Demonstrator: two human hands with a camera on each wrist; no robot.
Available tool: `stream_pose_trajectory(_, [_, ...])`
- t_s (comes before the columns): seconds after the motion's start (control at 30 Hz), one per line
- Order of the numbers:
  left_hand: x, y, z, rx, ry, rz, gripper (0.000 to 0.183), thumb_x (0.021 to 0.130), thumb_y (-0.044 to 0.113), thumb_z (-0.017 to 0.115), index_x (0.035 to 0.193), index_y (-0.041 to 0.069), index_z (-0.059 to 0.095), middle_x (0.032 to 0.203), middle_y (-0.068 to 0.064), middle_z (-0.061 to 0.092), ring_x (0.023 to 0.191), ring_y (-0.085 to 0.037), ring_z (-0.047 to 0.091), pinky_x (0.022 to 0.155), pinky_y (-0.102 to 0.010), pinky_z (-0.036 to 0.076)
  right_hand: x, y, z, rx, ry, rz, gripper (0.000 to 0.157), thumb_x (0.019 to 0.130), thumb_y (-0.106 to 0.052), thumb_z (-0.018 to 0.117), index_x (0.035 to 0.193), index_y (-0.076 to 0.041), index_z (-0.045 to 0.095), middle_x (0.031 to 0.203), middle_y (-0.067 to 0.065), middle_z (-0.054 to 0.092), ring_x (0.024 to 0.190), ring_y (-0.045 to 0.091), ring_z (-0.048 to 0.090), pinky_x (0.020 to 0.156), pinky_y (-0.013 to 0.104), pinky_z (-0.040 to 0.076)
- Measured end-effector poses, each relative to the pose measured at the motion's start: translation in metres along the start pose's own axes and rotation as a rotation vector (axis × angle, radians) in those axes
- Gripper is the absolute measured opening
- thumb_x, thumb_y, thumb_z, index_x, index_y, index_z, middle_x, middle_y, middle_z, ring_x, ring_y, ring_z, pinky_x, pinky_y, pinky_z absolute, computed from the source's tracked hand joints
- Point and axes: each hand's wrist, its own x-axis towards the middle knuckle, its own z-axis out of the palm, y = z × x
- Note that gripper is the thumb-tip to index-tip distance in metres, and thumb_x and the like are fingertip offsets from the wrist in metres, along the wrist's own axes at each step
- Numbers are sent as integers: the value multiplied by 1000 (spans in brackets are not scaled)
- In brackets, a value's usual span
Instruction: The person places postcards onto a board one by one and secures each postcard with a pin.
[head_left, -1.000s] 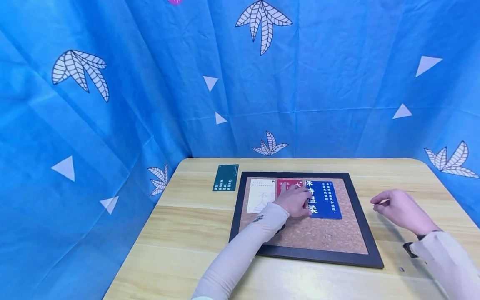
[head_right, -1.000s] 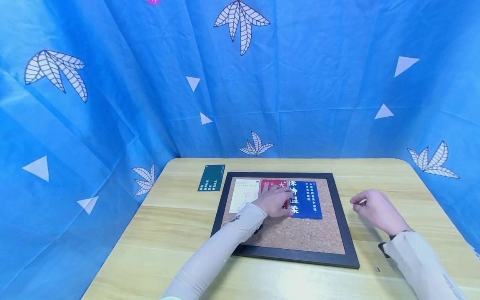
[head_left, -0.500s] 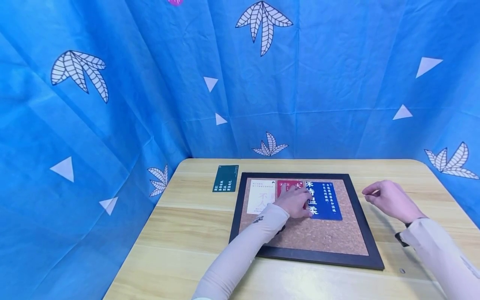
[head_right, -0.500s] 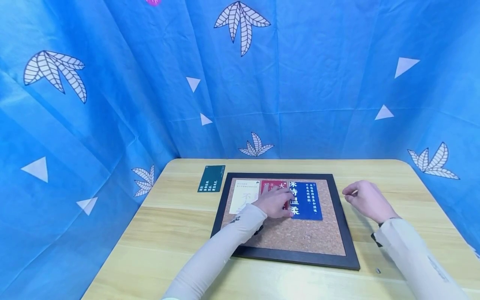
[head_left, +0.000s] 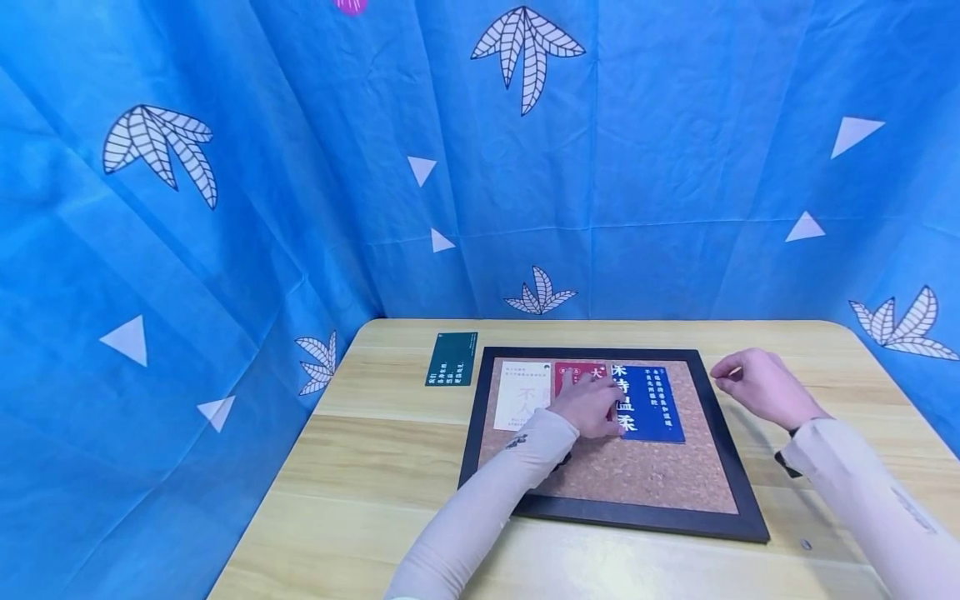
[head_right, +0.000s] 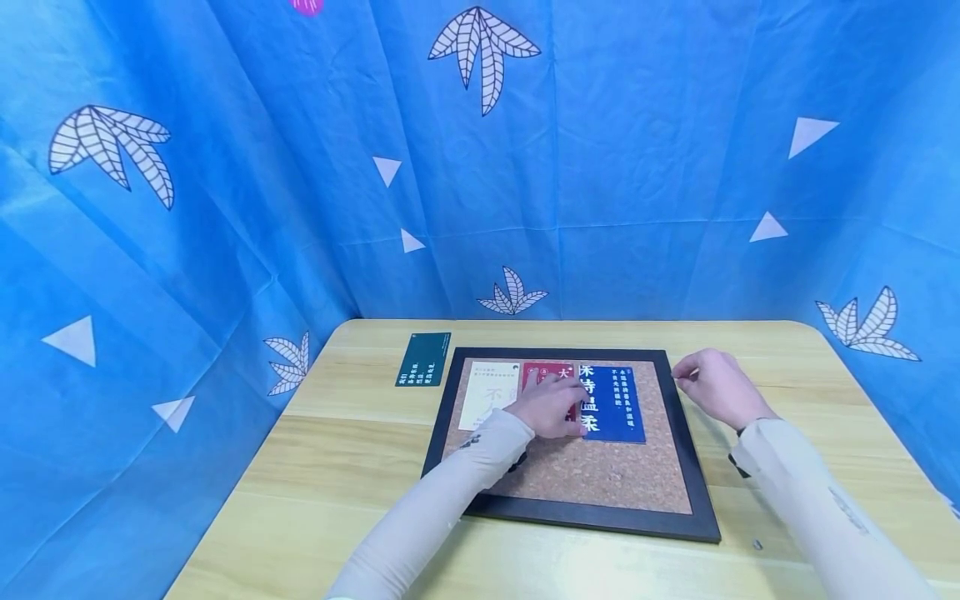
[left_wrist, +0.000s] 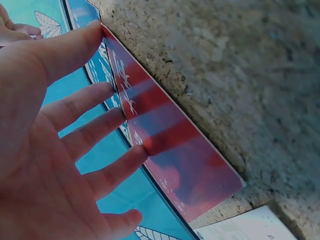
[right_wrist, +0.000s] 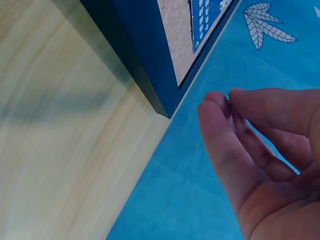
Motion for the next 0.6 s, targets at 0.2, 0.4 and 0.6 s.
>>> stream_pose_trajectory(0.2, [0, 0, 1, -2, -4, 5, 57, 92, 52, 73, 144, 36, 58, 158, 14, 49, 147, -18, 44, 127, -54, 28, 6, -1, 3, 1, 15, -18, 18, 94, 3, 64, 106, 11, 75, 108, 34, 72, 89, 40, 74, 73, 50, 62])
stream_pose_trajectory(0.4, [-1, 1, 0, 6, 6, 6, 55, 92, 53, 73, 143, 37, 59, 157, 15, 50, 148, -19, 44, 128, -56, 26, 13, -4, 5, -10, 30, -51, 16, 93, 3, 64, 102, 11, 75, 106, 33, 73, 88, 40, 75, 71, 47, 62])
stream_pose_trajectory(0.6, [-1, 1, -1, 16, 7, -2, 55, 91, 54, 73, 143, 38, 59, 155, 16, 51, 147, -18, 45, 128, -55, 25, 22, -9, 7, -22, 45, -88, 14, 92, 4, 65, 99, 11, 75, 102, 32, 74, 86, 40, 74, 71, 49, 61])
